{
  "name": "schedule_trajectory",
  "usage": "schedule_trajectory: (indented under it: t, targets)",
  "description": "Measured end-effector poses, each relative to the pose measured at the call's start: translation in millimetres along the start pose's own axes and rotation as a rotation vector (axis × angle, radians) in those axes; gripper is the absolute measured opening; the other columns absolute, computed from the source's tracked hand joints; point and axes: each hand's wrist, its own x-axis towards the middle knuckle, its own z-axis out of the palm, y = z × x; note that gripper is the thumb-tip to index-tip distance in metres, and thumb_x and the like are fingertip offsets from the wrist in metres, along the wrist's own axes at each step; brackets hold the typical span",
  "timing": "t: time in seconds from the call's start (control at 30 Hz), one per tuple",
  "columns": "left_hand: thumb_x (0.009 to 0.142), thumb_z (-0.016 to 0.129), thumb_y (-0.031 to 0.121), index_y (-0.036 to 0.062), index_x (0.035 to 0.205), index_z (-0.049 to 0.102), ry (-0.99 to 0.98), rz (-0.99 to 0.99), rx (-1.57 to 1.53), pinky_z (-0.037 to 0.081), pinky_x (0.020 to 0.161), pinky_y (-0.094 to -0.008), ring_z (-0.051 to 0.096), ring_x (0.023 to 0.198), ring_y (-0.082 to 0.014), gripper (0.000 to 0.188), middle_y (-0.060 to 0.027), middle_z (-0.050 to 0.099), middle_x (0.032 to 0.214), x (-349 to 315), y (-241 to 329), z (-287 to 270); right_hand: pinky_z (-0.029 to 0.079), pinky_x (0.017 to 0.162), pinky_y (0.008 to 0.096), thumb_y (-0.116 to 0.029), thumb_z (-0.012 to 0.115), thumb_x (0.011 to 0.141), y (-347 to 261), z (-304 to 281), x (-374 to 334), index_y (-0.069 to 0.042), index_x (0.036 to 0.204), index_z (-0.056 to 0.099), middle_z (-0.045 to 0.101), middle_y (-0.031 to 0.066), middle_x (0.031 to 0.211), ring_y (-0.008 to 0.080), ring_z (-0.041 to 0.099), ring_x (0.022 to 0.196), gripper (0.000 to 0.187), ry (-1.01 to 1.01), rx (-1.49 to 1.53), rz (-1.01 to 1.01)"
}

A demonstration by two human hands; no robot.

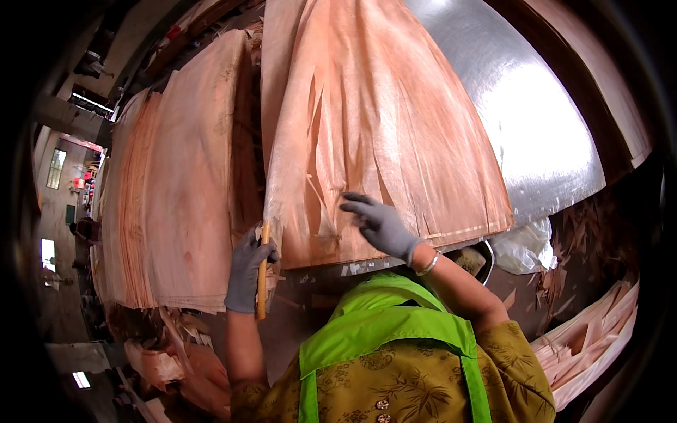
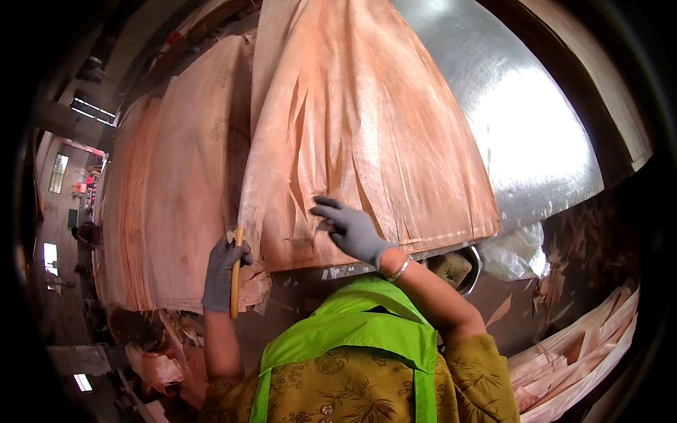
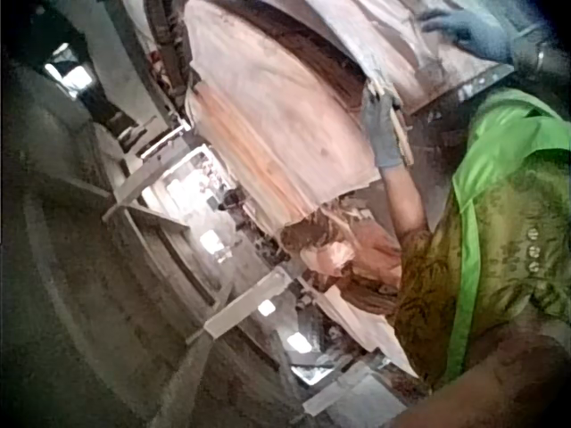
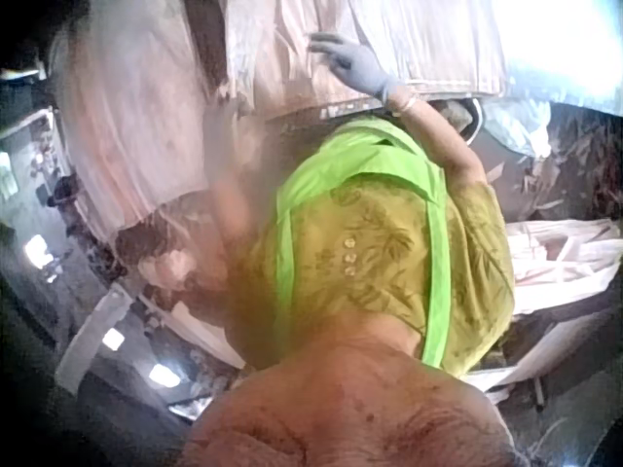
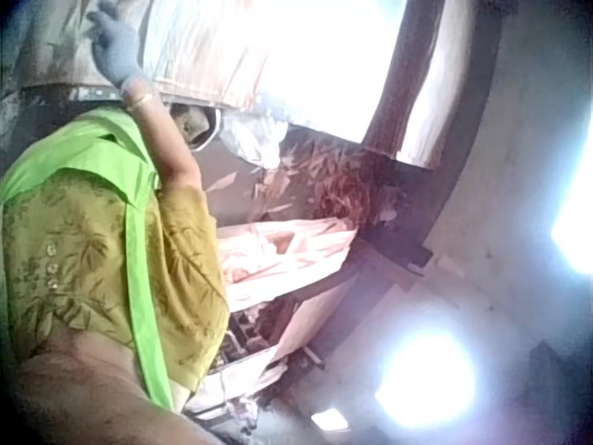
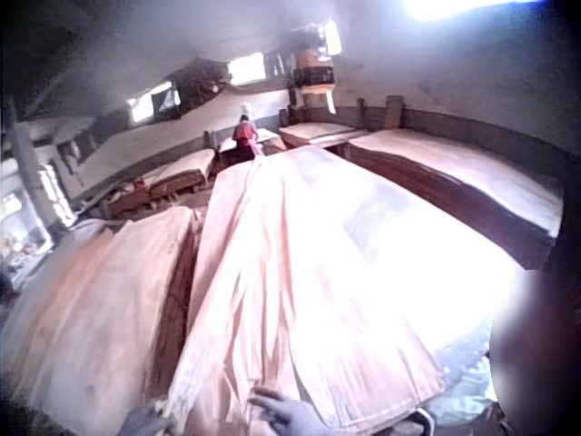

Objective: The person prepares wood veneer sheets by smoothing the edges with a tool and applying tape to the seams between sheets.

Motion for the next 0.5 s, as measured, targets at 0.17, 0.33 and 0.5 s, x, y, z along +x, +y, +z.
schedule_trajectory:
  t: [0.17, 0.33, 0.5]
  targets:
    - [0.086, 0.060, 0.013, -0.0007, 0.117, 0.053, -0.049, 0.029, 0.015, 0.047, 0.070, -0.0230, 0.054, 0.074, -0.0099, 0.035, -0.0028, 0.056, 0.090, 10.1, -10.0, -2.5, 0.049, 0.066, 0.0428, -0.017, 0.060, 0.084, 46.2, 17.7, -7.5, -0.013, 0.098, 0.060, 0.062, 0.0075, 0.104, 0.0345, 0.062, 0.078, 0.015, -0.230, -0.441, 0.041]
    - [0.085, 0.056, 0.000, 0.0016, 0.139, 0.039, -0.041, 0.072, 0.132, 0.048, 0.081, -0.0231, 0.055, 0.099, -0.0118, 0.056, -0.0053, 0.051, 0.125, 38.2, -97.1, -24.7, 0.049, 0.063, 0.0398, -0.014, 0.060, 0.081, 62.5, 7.4, -33.4, -0.012, 0.089, 0.059, 0.062, 0.0061, 0.093, 0.0317, 0.062, 0.075, 0.008, -0.100, -0.426, -0.005]
    - [0.079, 0.064, 0.002, 0.0055, 0.140, 0.039, 0.045, 0.035, 0.436, 0.046, 0.088, -0.0311, 0.050, 0.115, -0.0185, 0.065, -0.0105, 0.047, 0.134, 62.5, -189.8, -45.2, 0.050, 0.065, 0.0375, -0.012, 0.065, 0.077, 72.4, 16.9, -52.4, -0.013, 0.093, 0.062, 0.064, 0.0044, 0.099, 0.0298, 0.063, 0.078, 0.017, -0.077, -0.412, 0.003]
